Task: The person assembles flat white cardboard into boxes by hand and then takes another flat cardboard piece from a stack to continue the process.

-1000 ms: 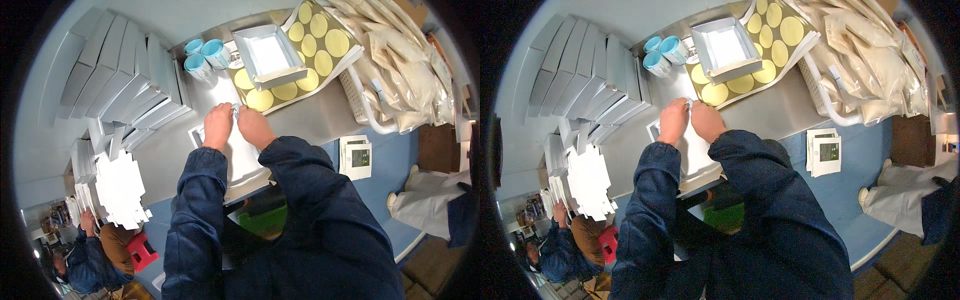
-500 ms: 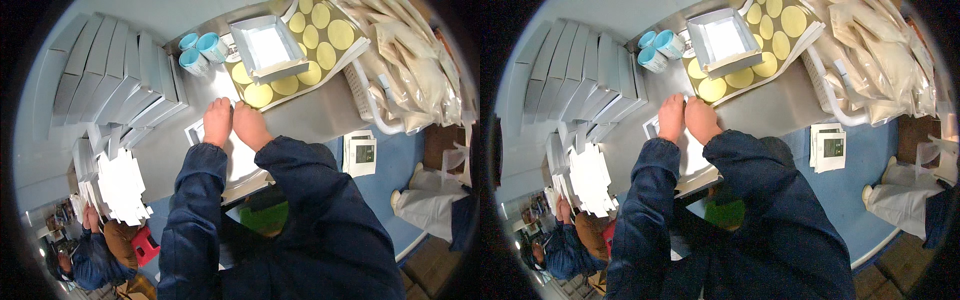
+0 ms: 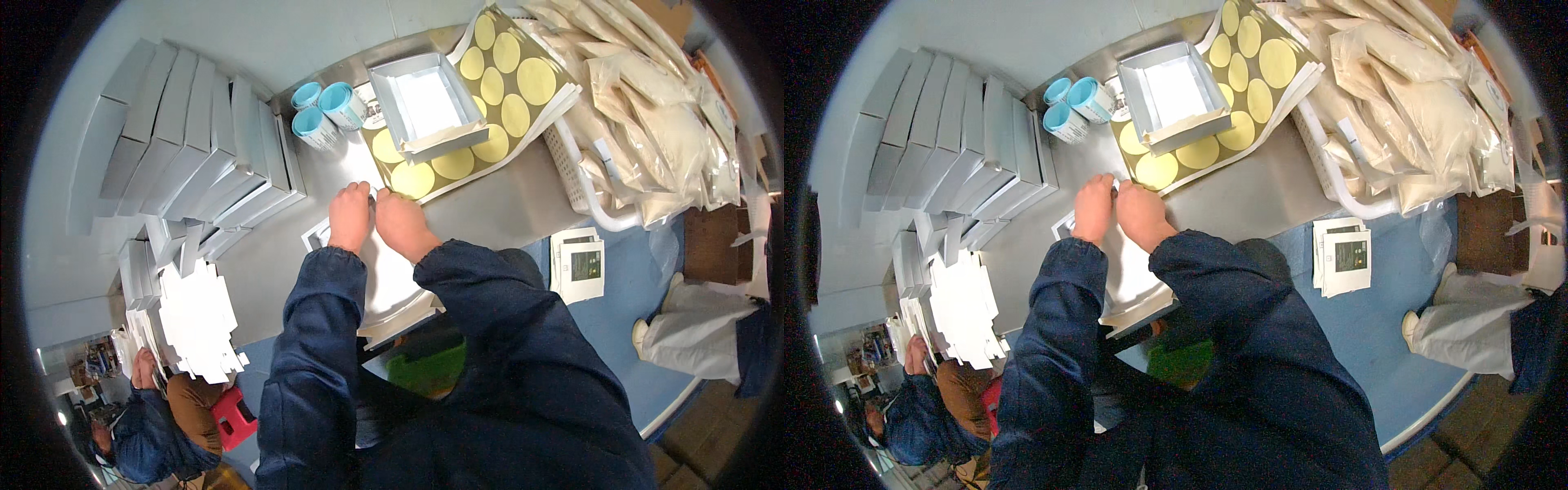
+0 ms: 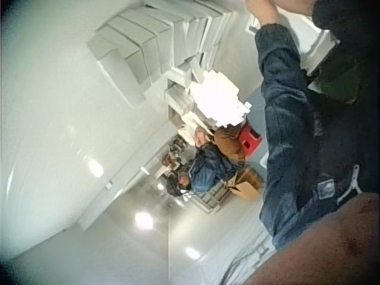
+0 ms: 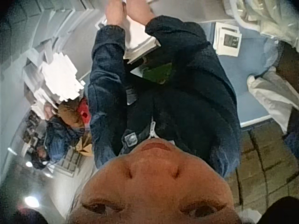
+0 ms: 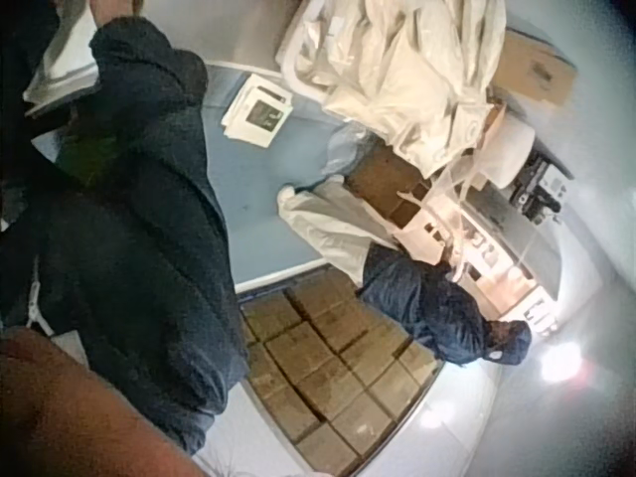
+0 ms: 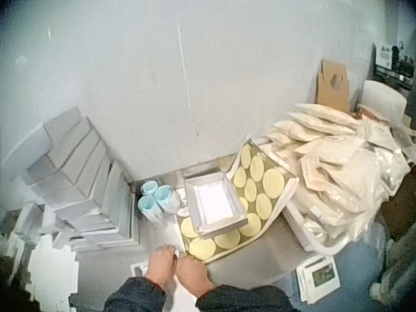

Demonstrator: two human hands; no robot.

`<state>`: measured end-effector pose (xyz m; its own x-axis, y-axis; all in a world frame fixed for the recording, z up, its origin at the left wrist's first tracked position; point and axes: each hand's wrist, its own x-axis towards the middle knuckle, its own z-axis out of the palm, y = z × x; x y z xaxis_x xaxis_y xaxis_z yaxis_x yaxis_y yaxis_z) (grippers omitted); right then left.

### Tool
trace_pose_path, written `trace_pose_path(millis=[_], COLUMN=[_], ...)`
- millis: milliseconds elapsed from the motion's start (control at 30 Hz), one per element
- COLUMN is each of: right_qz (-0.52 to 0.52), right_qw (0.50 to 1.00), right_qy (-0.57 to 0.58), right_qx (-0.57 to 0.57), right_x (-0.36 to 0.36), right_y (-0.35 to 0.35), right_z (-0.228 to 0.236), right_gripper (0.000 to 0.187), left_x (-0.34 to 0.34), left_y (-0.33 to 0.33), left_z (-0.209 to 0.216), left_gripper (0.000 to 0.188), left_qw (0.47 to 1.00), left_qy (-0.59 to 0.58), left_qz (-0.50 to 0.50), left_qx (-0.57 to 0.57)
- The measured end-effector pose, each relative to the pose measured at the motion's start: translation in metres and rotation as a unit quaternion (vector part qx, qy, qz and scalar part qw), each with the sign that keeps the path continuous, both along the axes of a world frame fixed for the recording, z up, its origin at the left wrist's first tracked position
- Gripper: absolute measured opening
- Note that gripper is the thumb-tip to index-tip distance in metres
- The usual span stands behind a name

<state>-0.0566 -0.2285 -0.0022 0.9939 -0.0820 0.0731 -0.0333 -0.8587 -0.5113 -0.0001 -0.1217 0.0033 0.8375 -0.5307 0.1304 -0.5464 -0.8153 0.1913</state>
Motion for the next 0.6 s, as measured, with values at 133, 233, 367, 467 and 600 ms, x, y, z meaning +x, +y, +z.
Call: trace_pose_path(millis=[133,233,367,467,600], right_qz=[-0.006,-0.008,-0.002,0.002,-0.009], right_qw=[1.0,1.0,1.0,0.999,1.0], right_qy=[0.012,0.027,0.027,0.037,0.027], right_qx=[0.012,0.006,0.001,0.007,0.0], right_x=[0.001,0.001,0.002,0.005,0.004], right_y=[0.001,0.002,0.001,-0.001,0.002], right_z=[-0.002,0.001,0.003,0.003,0.003], right_gripper=[0.014,0.015,0.013,0.013,0.012], left_x=[-0.001,0.0,0.004,0.011,0.004], left_y=[-0.001,-0.001,0.005,0.005,-0.003], left_z=[0.0,0.002,-0.004,-0.004,-0.003], left_gripper=[0.007,0.007,0.009,0.008,0.008], left_qw=[1.0,1.0,0.999,0.998,0.999], left_qy=[0.005,0.005,0.001,0.045,0.024], left_qz=[0.005,0.003,-0.015,-0.014,0.009], left_qx=[-0.007,-0.012,-0.031,-0.045,-0.044])
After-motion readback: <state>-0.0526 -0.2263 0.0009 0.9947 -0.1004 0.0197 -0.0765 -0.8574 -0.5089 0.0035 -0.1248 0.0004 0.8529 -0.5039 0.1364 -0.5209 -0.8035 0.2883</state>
